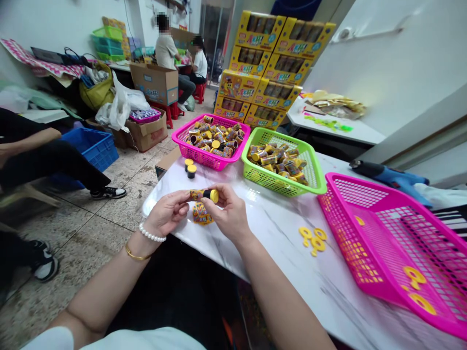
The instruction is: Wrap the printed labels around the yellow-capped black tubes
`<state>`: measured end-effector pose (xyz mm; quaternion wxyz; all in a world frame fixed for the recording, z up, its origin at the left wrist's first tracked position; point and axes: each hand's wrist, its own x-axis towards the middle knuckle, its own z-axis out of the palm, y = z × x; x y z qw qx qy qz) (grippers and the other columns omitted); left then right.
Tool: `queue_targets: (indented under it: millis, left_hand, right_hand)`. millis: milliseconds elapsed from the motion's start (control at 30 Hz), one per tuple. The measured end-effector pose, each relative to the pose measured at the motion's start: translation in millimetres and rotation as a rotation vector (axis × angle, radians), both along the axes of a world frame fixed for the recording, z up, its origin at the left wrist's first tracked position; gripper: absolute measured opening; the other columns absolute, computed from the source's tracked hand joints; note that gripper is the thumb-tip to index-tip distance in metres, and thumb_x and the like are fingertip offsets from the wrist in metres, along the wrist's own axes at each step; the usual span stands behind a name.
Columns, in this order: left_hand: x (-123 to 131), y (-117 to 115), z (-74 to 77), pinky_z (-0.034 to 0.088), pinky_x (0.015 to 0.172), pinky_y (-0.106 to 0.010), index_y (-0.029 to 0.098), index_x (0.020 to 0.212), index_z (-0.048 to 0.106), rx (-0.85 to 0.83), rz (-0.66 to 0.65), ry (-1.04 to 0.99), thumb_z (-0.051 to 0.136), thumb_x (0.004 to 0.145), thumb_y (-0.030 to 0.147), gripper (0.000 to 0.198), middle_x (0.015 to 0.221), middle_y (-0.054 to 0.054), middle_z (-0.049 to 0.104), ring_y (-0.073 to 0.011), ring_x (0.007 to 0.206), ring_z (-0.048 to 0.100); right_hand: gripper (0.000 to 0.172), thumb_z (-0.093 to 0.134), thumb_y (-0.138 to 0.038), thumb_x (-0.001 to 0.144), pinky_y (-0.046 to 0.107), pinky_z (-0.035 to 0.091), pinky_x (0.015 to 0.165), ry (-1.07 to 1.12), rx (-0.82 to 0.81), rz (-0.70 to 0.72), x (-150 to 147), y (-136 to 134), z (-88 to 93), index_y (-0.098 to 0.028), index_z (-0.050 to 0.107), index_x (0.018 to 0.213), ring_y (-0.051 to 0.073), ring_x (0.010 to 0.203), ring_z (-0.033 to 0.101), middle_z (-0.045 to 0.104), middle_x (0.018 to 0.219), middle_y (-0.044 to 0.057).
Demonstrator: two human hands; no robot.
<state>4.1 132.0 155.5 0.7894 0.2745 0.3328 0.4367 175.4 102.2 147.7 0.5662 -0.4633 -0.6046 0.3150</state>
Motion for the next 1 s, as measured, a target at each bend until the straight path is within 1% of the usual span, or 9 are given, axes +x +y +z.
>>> queue_targets:
  millis: [133, 233, 333, 467, 700, 767, 867, 933, 1000]
  left_hand:
    - [-7.0, -0.7, -1.8, 0.035, 0.045, -0.013, 0.012, 0.098, 0.072, 0.16, 0.217, 0.103, 0.085, 0.068, 0.028, 0.037, 0.085, -0.003, 0.066, -0.0049, 0.061, 0.055]
    - [-11.3, 3.0, -4.2, 0.052, 0.065, -0.023, 0.016, 0.111, 0.069, 0.261, 0.047, 0.054, 0.09, 0.062, 0.032, 0.055, 0.103, -0.007, 0.068, -0.0132, 0.079, 0.064]
    - [-10.7, 7.2, -10.7, 0.052, 0.068, -0.028, 0.01, 0.098, 0.071, 0.272, -0.12, 0.022, 0.091, 0.061, 0.035, 0.049, 0.087, -0.007, 0.07, -0.0138, 0.073, 0.064]
    - [-6.4, 8.2, -20.1, 0.05, 0.066, -0.024, 0.011, 0.092, 0.069, 0.347, 0.019, 0.099, 0.09, 0.063, 0.034, 0.042, 0.083, -0.004, 0.07, -0.012, 0.072, 0.063]
    - [-13.0, 5.1, -20.4, 0.049, 0.06, -0.023, 0.013, 0.1, 0.067, 0.423, -0.079, 0.154, 0.084, 0.07, 0.036, 0.041, 0.08, -0.002, 0.068, -0.0103, 0.065, 0.061]
    - [-13.2, 3.3, -18.9, 0.05, 0.066, -0.023, 0.013, 0.097, 0.069, 0.525, -0.013, 0.182, 0.083, 0.072, 0.032, 0.034, 0.082, -0.003, 0.068, -0.0099, 0.069, 0.061]
    - [-9.4, 1.0, -17.8, 0.051, 0.074, -0.025, 0.014, 0.096, 0.07, 0.665, 0.005, 0.23, 0.081, 0.073, 0.029, 0.029, 0.088, -0.004, 0.07, -0.0123, 0.078, 0.063]
    - [-6.5, 1.3, -18.1, 0.051, 0.068, -0.025, 0.014, 0.096, 0.07, 0.627, -0.06, 0.242, 0.081, 0.073, 0.033, 0.032, 0.082, -0.003, 0.069, -0.0121, 0.071, 0.062]
    - [-5.2, 3.6, -18.7, 0.049, 0.059, -0.024, 0.013, 0.094, 0.068, 0.517, -0.099, 0.223, 0.081, 0.073, 0.042, 0.038, 0.074, -0.001, 0.067, -0.0102, 0.061, 0.06]
  right_hand:
    - [0.033, 0.081, -0.038, 0.077, 0.033, 0.057, 0.075, 0.032, 0.043, -0.008, 2.4, 0.6, 1.5, -0.023, 0.065, 0.102, 0.017, 0.079, 0.067, 0.069, 0.087, 0.001]
    - [0.036, 0.083, -0.036, 0.077, 0.036, 0.058, 0.084, 0.04, 0.065, 0.073, 3.8, 0.6, 4.5, -0.025, 0.068, 0.108, 0.019, 0.088, 0.069, 0.07, 0.097, 0.003]
    - [0.035, 0.079, -0.034, 0.08, 0.036, 0.058, 0.086, -0.102, 0.086, 0.134, 5.3, 1.5, 4.5, -0.028, 0.072, 0.114, 0.02, 0.096, 0.067, 0.066, 0.109, 0.006]
    - [0.032, 0.071, -0.027, 0.086, 0.035, 0.06, 0.082, -0.254, 0.096, 0.132, 6.4, 1.3, 2.2, -0.027, 0.07, 0.118, 0.018, 0.09, 0.069, 0.065, 0.106, 0.006]
    - [0.018, 0.07, -0.021, 0.083, 0.04, 0.058, 0.087, -0.476, 0.32, 0.008, -1.4, -3.8, 6.8, -0.023, 0.07, 0.101, 0.023, 0.095, 0.069, 0.071, 0.102, 0.007]
    - [0.015, 0.072, -0.026, 0.082, 0.037, 0.06, 0.079, -0.375, 0.206, -0.007, -6.0, -3.6, 4.7, -0.022, 0.069, 0.095, 0.021, 0.085, 0.07, 0.071, 0.094, 0.006]
    - [0.028, 0.069, -0.047, 0.084, 0.033, 0.06, 0.055, -0.04, -0.227, 0.02, -9.9, -0.7, -1.1, -0.021, 0.066, 0.093, 0.019, 0.057, 0.067, 0.068, 0.07, 0.001]
    - [0.041, 0.066, -0.06, 0.083, 0.032, 0.06, 0.049, 0.122, -0.419, 0.053, -7.9, 1.9, -2.8, -0.02, 0.064, 0.096, 0.019, 0.051, 0.066, 0.066, 0.063, -0.001]
    - [0.048, 0.068, -0.064, 0.081, 0.032, 0.062, 0.056, 0.177, -0.42, 0.084, -2.8, 3.6, -1.2, -0.02, 0.066, 0.102, 0.018, 0.059, 0.069, 0.069, 0.072, 0.002]
